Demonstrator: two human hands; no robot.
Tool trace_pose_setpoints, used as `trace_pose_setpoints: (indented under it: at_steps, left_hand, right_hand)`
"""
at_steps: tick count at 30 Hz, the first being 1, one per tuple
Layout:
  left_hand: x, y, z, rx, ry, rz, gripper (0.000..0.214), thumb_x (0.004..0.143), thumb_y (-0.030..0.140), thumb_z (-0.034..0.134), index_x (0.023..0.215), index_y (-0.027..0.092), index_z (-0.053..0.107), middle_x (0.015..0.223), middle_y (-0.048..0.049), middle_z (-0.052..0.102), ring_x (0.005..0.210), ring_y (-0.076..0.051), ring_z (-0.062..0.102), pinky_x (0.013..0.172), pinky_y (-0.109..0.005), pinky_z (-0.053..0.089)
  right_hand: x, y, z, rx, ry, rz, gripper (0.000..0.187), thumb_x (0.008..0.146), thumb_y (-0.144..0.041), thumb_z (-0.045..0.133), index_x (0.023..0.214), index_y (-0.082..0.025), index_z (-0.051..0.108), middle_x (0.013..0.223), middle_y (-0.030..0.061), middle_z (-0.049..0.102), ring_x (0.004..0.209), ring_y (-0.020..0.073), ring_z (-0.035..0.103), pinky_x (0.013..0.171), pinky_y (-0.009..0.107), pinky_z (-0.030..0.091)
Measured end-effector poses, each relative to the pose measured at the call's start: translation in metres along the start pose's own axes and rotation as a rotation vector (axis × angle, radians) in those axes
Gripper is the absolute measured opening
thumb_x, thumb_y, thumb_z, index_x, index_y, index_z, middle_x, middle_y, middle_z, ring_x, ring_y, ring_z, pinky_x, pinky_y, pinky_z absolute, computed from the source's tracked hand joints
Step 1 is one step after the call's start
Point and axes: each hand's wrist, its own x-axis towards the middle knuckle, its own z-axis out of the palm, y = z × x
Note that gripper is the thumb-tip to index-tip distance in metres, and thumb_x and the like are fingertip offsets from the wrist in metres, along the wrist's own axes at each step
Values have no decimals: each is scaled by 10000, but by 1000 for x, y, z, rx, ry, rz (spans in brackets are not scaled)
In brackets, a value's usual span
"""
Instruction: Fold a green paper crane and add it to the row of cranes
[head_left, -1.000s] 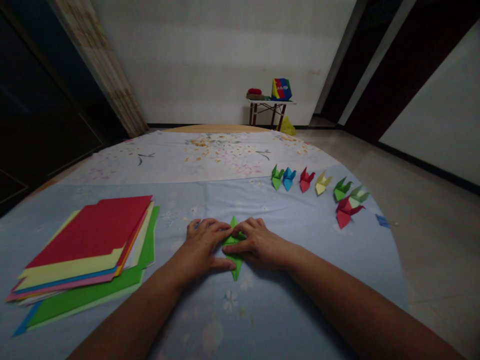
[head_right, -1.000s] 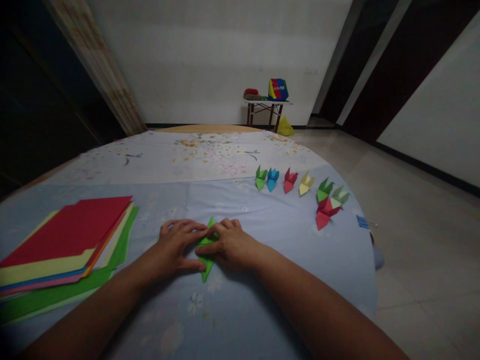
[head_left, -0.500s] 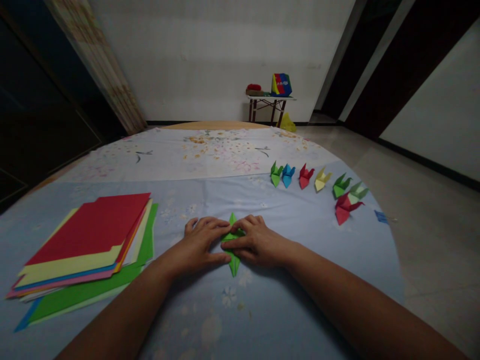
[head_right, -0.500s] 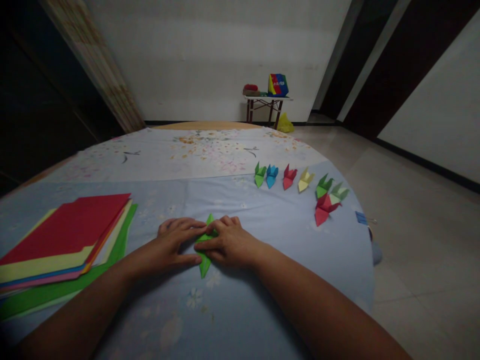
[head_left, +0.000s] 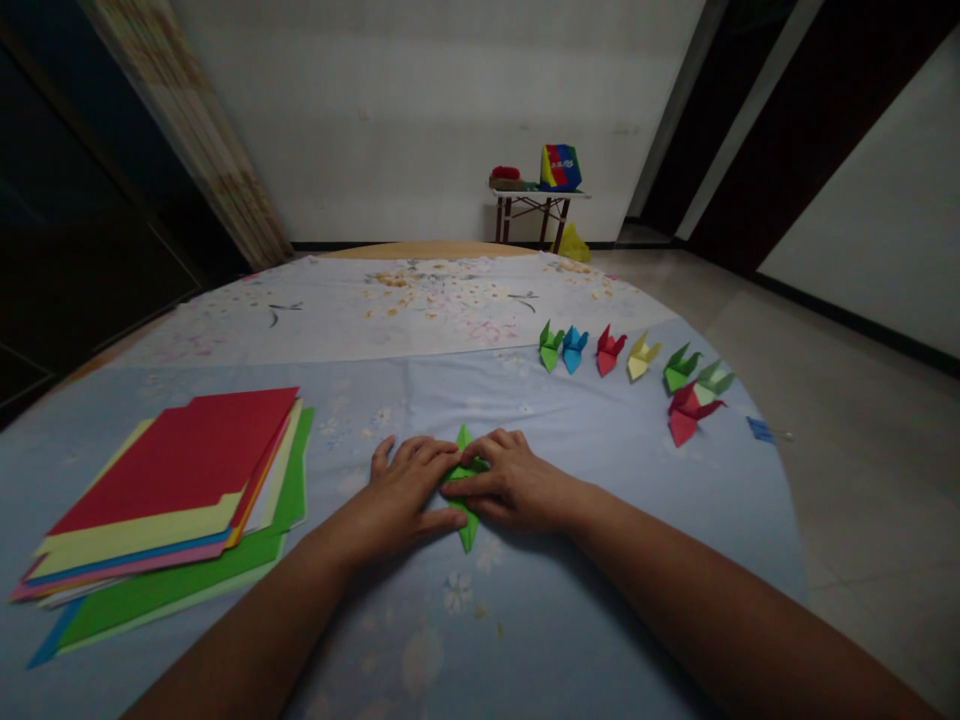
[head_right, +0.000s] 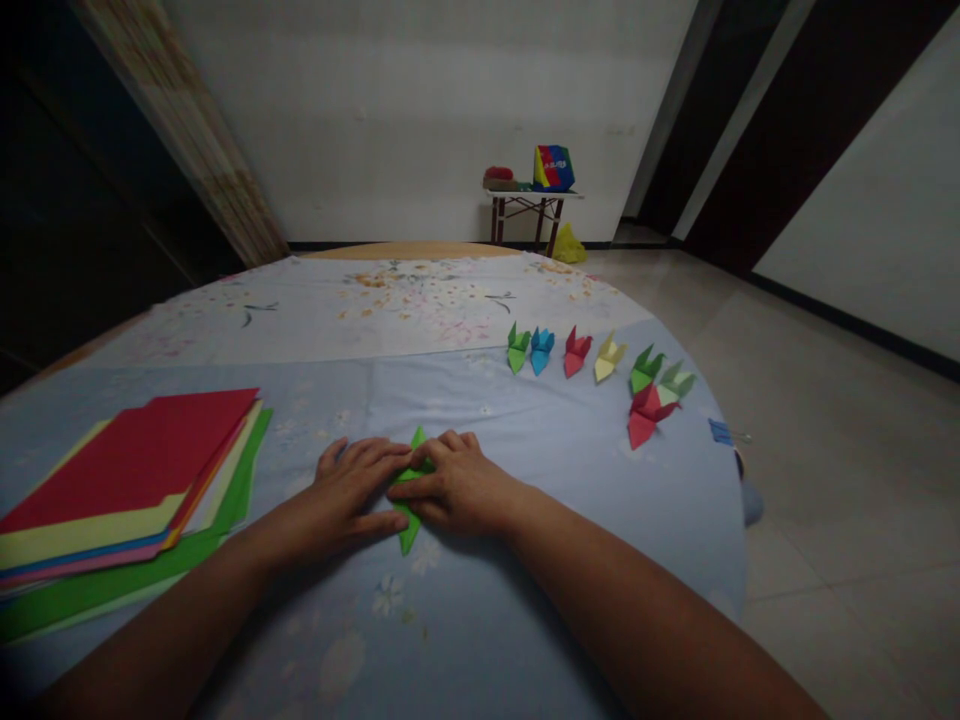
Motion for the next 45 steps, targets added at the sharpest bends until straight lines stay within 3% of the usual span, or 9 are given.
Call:
trace_pose_setpoints:
  at_steps: [5, 10, 18, 27, 32, 38, 45]
  left_hand:
    - [1, -8, -9, -49, -33, 36, 430, 875, 373, 413, 1304, 379, 387, 1325, -8, 466, 1255, -244, 318, 1039, -542, 94]
    - [0, -11, -13, -42, -52, 65, 486, 829, 368, 490, 1305, 376, 393, 1342, 4, 451, 1261, -235, 312, 1052, -490, 126]
    - [0, -10, -8, -24, -26, 61, 464, 829, 371, 498, 1286, 364, 414, 1341, -6, 451, 1264, -236, 312, 1049, -501, 121]
    - [0, -7, -8, -4, -34, 48, 477, 837, 373, 470, 1306, 343, 389, 1340, -18, 447, 1270, -240, 306, 1050, -517, 112]
    - [1, -6, -10, -9, -39, 46, 475, 821, 387, 476, 1288, 319, 417, 1335, -24, 454, 1269, -244, 311, 1053, -527, 100]
    - [-2, -2, -11, -4, -34, 38, 521, 773, 416, 520, 1274, 297, 441, 1327, -40, 460, 1270, -265, 314, 1058, -536, 71]
    - [-2, 0, -4, 43, -28, 30, 574, 778, 485, 504, 1302, 275, 403, 1369, -66, 415, 1296, -287, 272, 1057, -552, 59]
  right_hand:
    - [-3, 1, -5, 62, 3, 3, 288, 861, -341, 514, 1138, -320, 591, 1152, 64, 523, 1015, 218, 395, 850, 384, 309]
    - [-3, 1, -8, 98, -7, 30, 262, 838, -313, 553, 1088, -264, 614, 1134, 61, 551, 1018, 212, 414, 856, 377, 319]
    - [-1, 0, -7, 88, -36, 63, 262, 831, -326, 562, 1084, -280, 618, 1158, 61, 537, 1038, 222, 409, 861, 391, 319]
    - [-7, 0, 4, 69, 67, 47, 255, 834, -312, 565, 1083, -306, 618, 1147, 56, 544, 1044, 220, 412, 860, 394, 323]
    - [-13, -1, 2, 58, 122, -6, 183, 822, -339, 585, 980, -310, 672, 1115, 66, 549, 1032, 220, 422, 837, 386, 323]
    - [-13, -2, 4, 97, 114, -41, 158, 824, -334, 586, 936, -286, 686, 952, 50, 604, 932, 194, 453, 800, 361, 313]
    - [-10, -4, 6, 175, 108, 40, 131, 792, -308, 625, 893, -233, 661, 946, 29, 616, 922, 183, 462, 804, 337, 305]
